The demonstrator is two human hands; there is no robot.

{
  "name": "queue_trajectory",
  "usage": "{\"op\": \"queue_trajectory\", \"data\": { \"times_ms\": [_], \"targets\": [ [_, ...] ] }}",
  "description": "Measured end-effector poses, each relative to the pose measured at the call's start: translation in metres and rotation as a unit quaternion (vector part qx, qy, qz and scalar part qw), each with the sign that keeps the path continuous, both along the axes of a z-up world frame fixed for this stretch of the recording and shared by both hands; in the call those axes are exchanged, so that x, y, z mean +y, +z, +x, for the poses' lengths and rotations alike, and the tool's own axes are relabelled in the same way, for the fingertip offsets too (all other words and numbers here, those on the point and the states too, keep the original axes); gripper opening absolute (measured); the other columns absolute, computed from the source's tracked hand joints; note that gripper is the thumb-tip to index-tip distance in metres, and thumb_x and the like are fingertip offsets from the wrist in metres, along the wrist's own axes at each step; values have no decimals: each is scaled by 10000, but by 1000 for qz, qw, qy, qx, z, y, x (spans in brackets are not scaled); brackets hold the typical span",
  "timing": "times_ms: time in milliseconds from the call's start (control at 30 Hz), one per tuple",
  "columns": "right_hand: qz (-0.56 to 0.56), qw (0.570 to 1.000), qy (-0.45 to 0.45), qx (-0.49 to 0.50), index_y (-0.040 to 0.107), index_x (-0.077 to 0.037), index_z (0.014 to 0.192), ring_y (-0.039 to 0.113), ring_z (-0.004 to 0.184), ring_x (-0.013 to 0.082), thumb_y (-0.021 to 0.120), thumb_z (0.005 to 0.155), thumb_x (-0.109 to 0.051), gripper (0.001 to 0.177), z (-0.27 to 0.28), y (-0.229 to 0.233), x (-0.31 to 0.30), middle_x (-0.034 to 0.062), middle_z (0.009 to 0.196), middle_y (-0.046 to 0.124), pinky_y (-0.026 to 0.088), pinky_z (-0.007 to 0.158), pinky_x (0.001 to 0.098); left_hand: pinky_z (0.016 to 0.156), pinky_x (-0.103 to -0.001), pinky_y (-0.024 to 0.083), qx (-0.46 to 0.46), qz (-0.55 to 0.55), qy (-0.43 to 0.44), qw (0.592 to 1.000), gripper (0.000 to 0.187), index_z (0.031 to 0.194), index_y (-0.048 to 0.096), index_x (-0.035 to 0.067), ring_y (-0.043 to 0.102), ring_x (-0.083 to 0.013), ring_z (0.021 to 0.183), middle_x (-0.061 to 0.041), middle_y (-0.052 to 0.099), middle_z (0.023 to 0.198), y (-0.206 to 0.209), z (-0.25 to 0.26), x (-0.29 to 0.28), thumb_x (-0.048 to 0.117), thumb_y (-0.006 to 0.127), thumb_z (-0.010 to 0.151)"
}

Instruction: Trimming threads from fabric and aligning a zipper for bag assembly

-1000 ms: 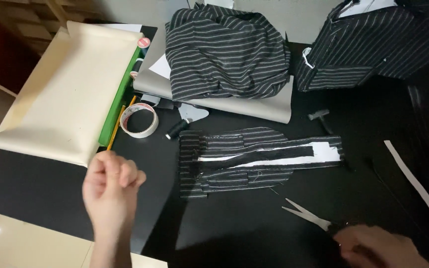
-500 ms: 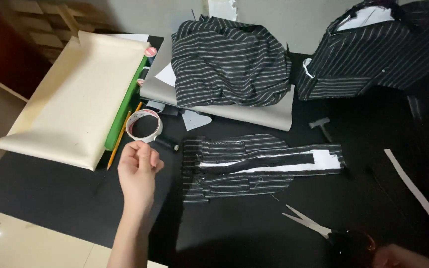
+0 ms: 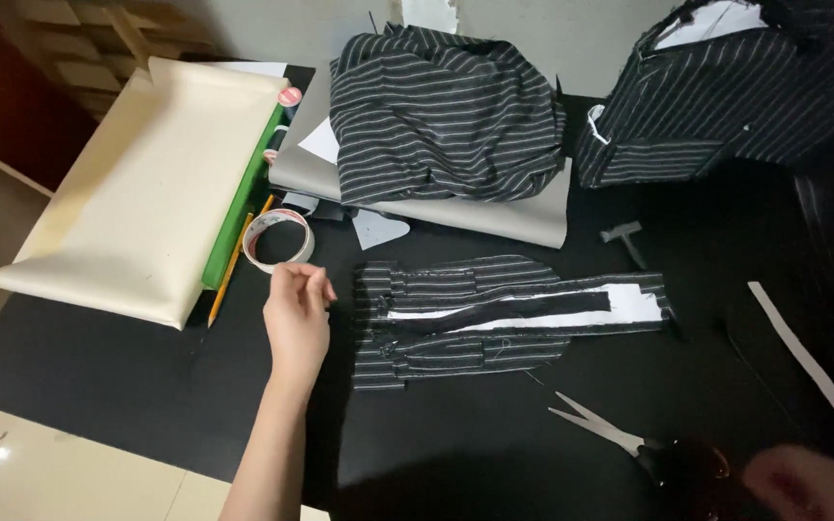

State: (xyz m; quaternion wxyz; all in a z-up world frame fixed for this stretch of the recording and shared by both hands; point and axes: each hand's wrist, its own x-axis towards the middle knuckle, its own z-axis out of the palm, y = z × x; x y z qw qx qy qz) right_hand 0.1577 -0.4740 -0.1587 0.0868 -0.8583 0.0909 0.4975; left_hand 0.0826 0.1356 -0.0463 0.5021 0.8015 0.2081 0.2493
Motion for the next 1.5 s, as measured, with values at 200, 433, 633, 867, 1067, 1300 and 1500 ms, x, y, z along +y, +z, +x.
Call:
{"op": "queue_trajectory", "data": {
  "times_ms": [200,433,633,867,1067,1300,1500],
  "targets": [
    [-66,970,62,-224,650,-317,1123,767,965,26,604,855,-314,273,-31,100,98,-122,1102,739,631,877,210,491,-330,533,53,95,-22,994,60,930,501,77,600,-188,685,-59,626,788,-6,-2,10,95,456,966],
    [-144,955,37,-256,604,-314,1130,627,1083,108,468,940,-341,236,-38,142,171,-72,1150,642,493,966,346,879,-380,377,-32,333,-30,942,172,1001,630,76,569,-266,888,-30,667,932,-20,-12,30,106,691,843],
    [-239,910,96,-327,497,-267,1270,514,1266,226,476,869,-472,451,-57,118,140,17,1315,551,492,998,427,932,-394,397,-23,348,-59,935,206,1123,627,39,547,-291,1019,-112,630,1099,15,-52,52,84,528,949],
    [-119,957,135,-226,576,-415,1185,620,1164,31,795,650,-565,598,-82,78,123,-143,1259,593,526,1043,223,939,-505,327,72,443,-143,882,445,1125,656,260,564,-173,1090,39,615,1189,2,-66,54,364,744,701],
    [-217,934,274,-73,495,-473,1225,580,1201,-24,644,748,-714,554,-54,62,127,-204,1300,543,491,1058,200,942,-659,310,107,397,-140,901,239,989,687,239,573,-185,1036,63,644,1083,-6,-65,53,238,704,751],
    [-151,963,201,102,476,-477,1300,614,1218,-25,666,826,-622,531,-40,65,157,-198,1340,564,496,1051,198,1010,-605,251,10,364,-142,921,233,956,682,224,577,-153,937,84,645,981,0,-71,52,143,725,742],
    [-45,982,146,114,492,-506,1296,636,1226,-38,687,834,-514,502,-45,55,167,-226,1340,588,478,1079,205,992,-505,278,-72,403,-123,904,229,1003,667,216,551,-194,1007,55,624,1046,10,-79,46,130,716,796]
  ]
}}
